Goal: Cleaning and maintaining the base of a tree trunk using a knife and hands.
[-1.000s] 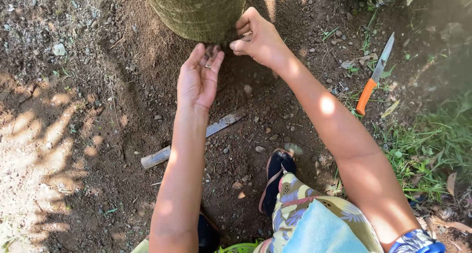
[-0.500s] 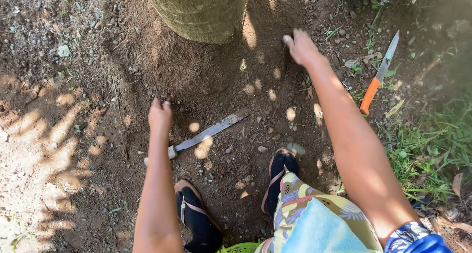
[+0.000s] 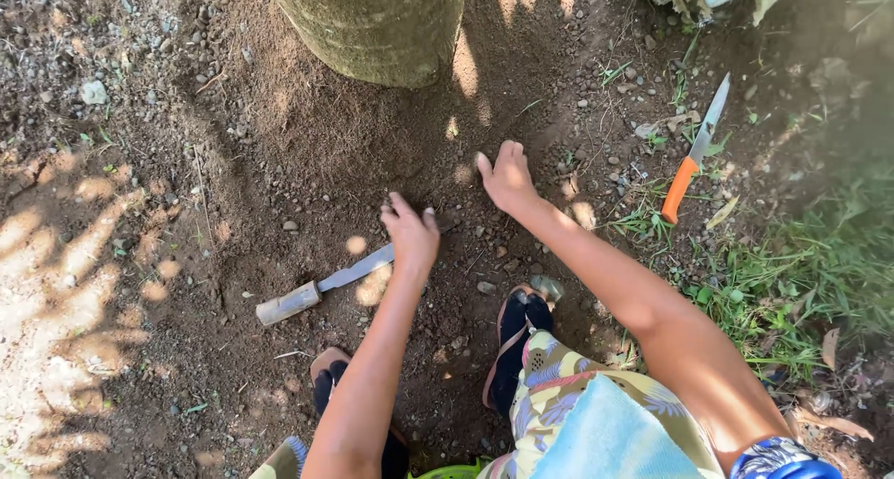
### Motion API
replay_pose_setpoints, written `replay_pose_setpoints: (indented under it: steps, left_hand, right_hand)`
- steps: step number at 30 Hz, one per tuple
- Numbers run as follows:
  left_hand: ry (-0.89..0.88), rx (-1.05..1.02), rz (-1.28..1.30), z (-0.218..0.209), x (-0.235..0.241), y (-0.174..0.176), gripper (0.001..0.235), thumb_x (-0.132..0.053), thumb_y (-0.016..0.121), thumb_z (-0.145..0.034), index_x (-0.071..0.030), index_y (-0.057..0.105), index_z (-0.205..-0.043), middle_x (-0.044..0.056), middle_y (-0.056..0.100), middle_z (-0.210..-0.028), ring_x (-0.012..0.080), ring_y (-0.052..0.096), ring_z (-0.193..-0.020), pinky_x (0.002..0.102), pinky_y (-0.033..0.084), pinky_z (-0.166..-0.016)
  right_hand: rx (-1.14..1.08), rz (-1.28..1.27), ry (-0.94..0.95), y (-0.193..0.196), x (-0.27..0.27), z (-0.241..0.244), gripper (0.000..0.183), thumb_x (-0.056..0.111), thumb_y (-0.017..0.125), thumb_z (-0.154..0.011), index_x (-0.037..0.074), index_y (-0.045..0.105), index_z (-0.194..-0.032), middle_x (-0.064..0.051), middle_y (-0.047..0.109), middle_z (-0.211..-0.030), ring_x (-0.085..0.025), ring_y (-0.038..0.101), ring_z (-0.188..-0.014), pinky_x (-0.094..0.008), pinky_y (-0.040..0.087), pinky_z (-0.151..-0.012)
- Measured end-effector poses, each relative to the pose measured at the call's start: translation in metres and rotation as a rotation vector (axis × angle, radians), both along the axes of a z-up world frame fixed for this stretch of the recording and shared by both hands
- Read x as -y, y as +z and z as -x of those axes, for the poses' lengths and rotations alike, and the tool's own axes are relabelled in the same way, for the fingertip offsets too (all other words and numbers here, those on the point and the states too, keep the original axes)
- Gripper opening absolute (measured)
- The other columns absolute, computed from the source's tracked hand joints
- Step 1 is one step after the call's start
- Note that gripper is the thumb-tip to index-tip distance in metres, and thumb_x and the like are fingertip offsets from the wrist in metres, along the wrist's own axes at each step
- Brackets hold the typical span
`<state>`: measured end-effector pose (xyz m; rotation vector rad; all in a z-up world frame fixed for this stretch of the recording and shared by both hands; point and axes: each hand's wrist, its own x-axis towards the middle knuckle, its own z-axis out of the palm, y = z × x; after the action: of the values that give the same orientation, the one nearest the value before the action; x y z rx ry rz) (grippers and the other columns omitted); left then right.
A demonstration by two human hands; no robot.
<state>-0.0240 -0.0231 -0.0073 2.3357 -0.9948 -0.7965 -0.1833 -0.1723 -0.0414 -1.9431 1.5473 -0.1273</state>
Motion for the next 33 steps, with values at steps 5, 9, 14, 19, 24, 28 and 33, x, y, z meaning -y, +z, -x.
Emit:
replay_pose_setpoints:
  steps: [5, 9, 14, 19, 24, 28, 33]
  left_hand:
    - [-0.053, -0.221, -0.034, 0.042, 0.029, 0.013, 0.073, -0.022, 0.066, -0.093, 0.008, 0.031, -0.150, 0.038, 0.047, -0.133, 0.0508, 0.056, -0.119, 0.050, 0.045, -0.107]
    - [-0.017, -0.343, 0.018, 0.057, 0.055, 0.008, 0.065, -0.027, 0.075, -0.090, 0.001, 0.048, -0.142, 0.028, 0.060, -0.126, 0.0384, 0.060, -0.118, 0.043, 0.048, -0.102]
    - [-0.011, -0.729, -0.032, 0.061, 0.094, 0.079, 0.055, -0.023, 0.062, -0.094, -0.002, 0.052, -0.144, 0.017, 0.072, -0.114, 0.0280, 0.069, -0.105, 0.040, 0.055, -0.094]
    - [0.231, -1.209, 0.247, 0.042, 0.119, 0.080, 0.052, -0.013, 0.059, -0.098, -0.004, 0.041, -0.146, 0.009, 0.068, -0.116, 0.0188, 0.067, -0.106, 0.032, 0.057, -0.099]
    - [0.446, -1.513, 0.444, 0.007, 0.137, 0.099, 0.042, -0.013, 0.061, -0.100, 0.004, 0.055, -0.137, 0.011, 0.066, -0.108, 0.0179, 0.065, -0.096, 0.036, 0.061, -0.095]
    - [0.551, -1.543, 0.405, -0.016, 0.150, 0.137, 0.036, -0.016, 0.060, -0.100, 0.002, 0.057, -0.132, 0.010, 0.062, -0.098, 0.0195, 0.067, -0.092, 0.036, 0.064, -0.091]
    - [0.389, -1.584, 0.478, -0.044, 0.146, 0.148, 0.029, -0.004, 0.062, -0.103, 0.008, 0.056, -0.128, 0.017, 0.068, -0.109, 0.0231, 0.068, -0.105, 0.034, 0.061, -0.101]
  right_hand:
    - [0.137, -0.173, -0.137, -0.035, 0.008, 0.003, 0.064, 0.050, 0.057, -0.100, -0.009, 0.042, -0.122, -0.034, 0.055, -0.124, -0.045, 0.058, -0.117, -0.052, 0.046, -0.102]
    - [0.398, -0.406, -0.278, -0.053, 0.011, 0.010, 0.079, 0.058, 0.059, -0.099, -0.009, 0.031, -0.130, -0.036, 0.049, -0.130, -0.040, 0.054, -0.124, -0.048, 0.044, -0.102]
    - [0.520, -0.658, -0.328, 0.017, 0.039, 0.009, 0.053, 0.046, 0.060, -0.102, -0.001, 0.044, -0.119, -0.018, 0.063, -0.105, -0.027, 0.063, -0.098, -0.043, 0.053, -0.087]
    - [0.632, -0.751, -0.346, 0.115, 0.089, -0.016, 0.030, 0.032, 0.058, -0.100, 0.005, 0.053, -0.110, -0.008, 0.065, -0.090, -0.019, 0.064, -0.076, -0.038, 0.055, -0.069]
    - [0.544, -0.458, -0.035, 0.143, 0.117, -0.030, 0.032, 0.026, 0.069, -0.097, 0.004, 0.058, -0.118, -0.008, 0.068, -0.101, -0.019, 0.066, -0.091, -0.037, 0.055, -0.081]
    - [0.454, -0.201, 0.209, 0.194, 0.120, -0.037, 0.035, 0.018, 0.073, -0.090, 0.005, 0.062, -0.121, -0.011, 0.071, -0.104, -0.022, 0.069, -0.095, -0.037, 0.055, -0.085]
    - [0.447, 0.079, 0.400, 0.233, 0.115, -0.047, 0.033, 0.013, 0.079, -0.089, 0.005, 0.068, -0.119, -0.015, 0.074, -0.105, -0.023, 0.073, -0.098, -0.036, 0.055, -0.088]
